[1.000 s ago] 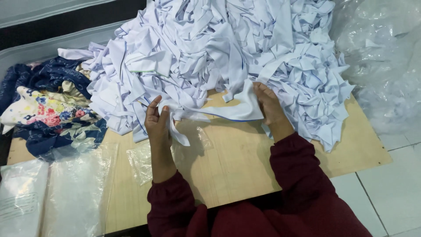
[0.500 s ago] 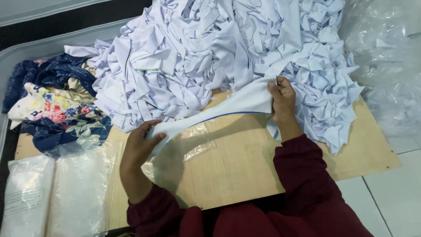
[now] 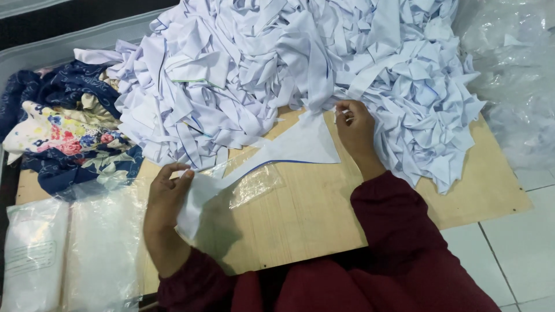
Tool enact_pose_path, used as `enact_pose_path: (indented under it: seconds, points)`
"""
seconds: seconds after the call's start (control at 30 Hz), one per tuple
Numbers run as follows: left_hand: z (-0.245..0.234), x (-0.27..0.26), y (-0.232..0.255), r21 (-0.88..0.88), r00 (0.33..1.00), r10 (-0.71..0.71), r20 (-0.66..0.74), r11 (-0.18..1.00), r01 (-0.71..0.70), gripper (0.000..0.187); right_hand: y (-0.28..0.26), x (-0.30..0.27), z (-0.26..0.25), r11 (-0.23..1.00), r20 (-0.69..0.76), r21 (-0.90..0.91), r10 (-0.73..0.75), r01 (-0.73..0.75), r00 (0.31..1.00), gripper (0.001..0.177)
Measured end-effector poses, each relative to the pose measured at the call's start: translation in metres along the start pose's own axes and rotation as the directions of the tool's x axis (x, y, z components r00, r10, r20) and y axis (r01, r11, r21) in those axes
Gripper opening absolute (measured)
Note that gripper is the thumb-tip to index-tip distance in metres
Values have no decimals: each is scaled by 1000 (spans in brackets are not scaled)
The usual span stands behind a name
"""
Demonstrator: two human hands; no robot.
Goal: Folding white fabric strips and placing them into small plastic bags
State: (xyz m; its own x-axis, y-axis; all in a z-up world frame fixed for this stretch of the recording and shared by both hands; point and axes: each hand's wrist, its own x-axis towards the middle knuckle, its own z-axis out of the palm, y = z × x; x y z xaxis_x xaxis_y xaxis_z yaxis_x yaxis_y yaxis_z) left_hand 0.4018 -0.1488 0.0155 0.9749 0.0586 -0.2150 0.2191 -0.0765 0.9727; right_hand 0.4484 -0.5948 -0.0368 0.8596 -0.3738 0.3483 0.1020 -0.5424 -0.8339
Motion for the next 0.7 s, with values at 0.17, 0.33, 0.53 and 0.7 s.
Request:
enact_pose_path:
  seconds: [0.17, 0.33, 0.53, 0.7]
  points:
    - [110, 33, -8, -379, 972, 32, 235, 923, 61, 52, -13, -6, 6, 906, 181, 357, 173, -228, 968, 17]
    - [168, 35, 14, -335, 874, -71, 481, 906, 258, 79, 3, -13, 20, 929, 182, 342, 80, -139, 980, 19]
    - [144, 51, -15, 396, 976, 162, 146, 894, -208, 33, -6, -13, 16, 996, 116, 91, -24, 13, 993, 20]
    - [143, 42, -28, 864, 953, 292, 77, 457, -210, 43, -6, -13, 14, 994, 182, 73, -88, 76, 979, 32]
